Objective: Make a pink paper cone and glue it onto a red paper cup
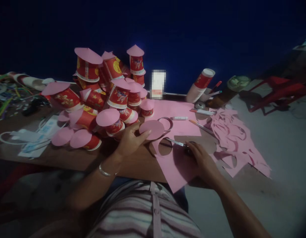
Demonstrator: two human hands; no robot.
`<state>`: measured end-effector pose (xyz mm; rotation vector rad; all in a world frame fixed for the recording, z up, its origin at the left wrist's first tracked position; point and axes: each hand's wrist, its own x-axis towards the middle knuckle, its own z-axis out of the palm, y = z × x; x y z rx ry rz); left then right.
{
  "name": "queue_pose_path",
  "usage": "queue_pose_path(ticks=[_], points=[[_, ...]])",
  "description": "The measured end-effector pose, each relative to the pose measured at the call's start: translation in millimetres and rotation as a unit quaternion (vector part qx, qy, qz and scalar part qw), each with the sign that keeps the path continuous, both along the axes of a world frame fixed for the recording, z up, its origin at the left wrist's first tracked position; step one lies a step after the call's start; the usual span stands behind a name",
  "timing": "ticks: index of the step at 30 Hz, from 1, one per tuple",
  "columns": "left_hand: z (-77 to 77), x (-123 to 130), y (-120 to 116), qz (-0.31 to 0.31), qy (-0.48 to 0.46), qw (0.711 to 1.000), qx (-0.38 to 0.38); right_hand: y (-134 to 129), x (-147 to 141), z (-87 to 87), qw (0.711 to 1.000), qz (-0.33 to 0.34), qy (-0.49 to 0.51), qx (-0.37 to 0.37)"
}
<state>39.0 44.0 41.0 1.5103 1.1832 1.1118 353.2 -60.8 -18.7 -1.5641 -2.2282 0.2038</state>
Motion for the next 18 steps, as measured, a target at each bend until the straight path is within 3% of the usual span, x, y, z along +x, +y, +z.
queue_pose_path(ticks=[3,5,8,11,14,18], points=[[-2.5,-4.6,0.5,0.002,0.005,1.000,0.004,-14.4,-1.1,1.3,0.996,0.078,-0.019,-0.049],[-4.0,-8.3,1.1,0.006,0.011,1.000,0.007,-27.7,-5.9,-5.5,0.989,0.132,-0.053,-0.044],[-5.2,-11.2,0.9,0.013,0.004,1.000,0.001,-46.8,-13.2,-21.1,0.979,0.156,-0.129,0.015],[-5.0,-10.6,-0.4,0.012,-0.002,1.000,-0.005,-60.3,-17.1,-27.7,0.968,0.193,-0.139,0.083],[-4.5,-10.4,-1.1,0.006,-0.003,1.000,-0.006,-64.2,-19.2,-18.6,0.967,0.220,-0.100,0.083],[-4.0,-13.4,-0.5,0.010,-0.005,1.000,-0.002,-52.2,-4.3,11.4,0.981,0.175,0.006,0.077]])
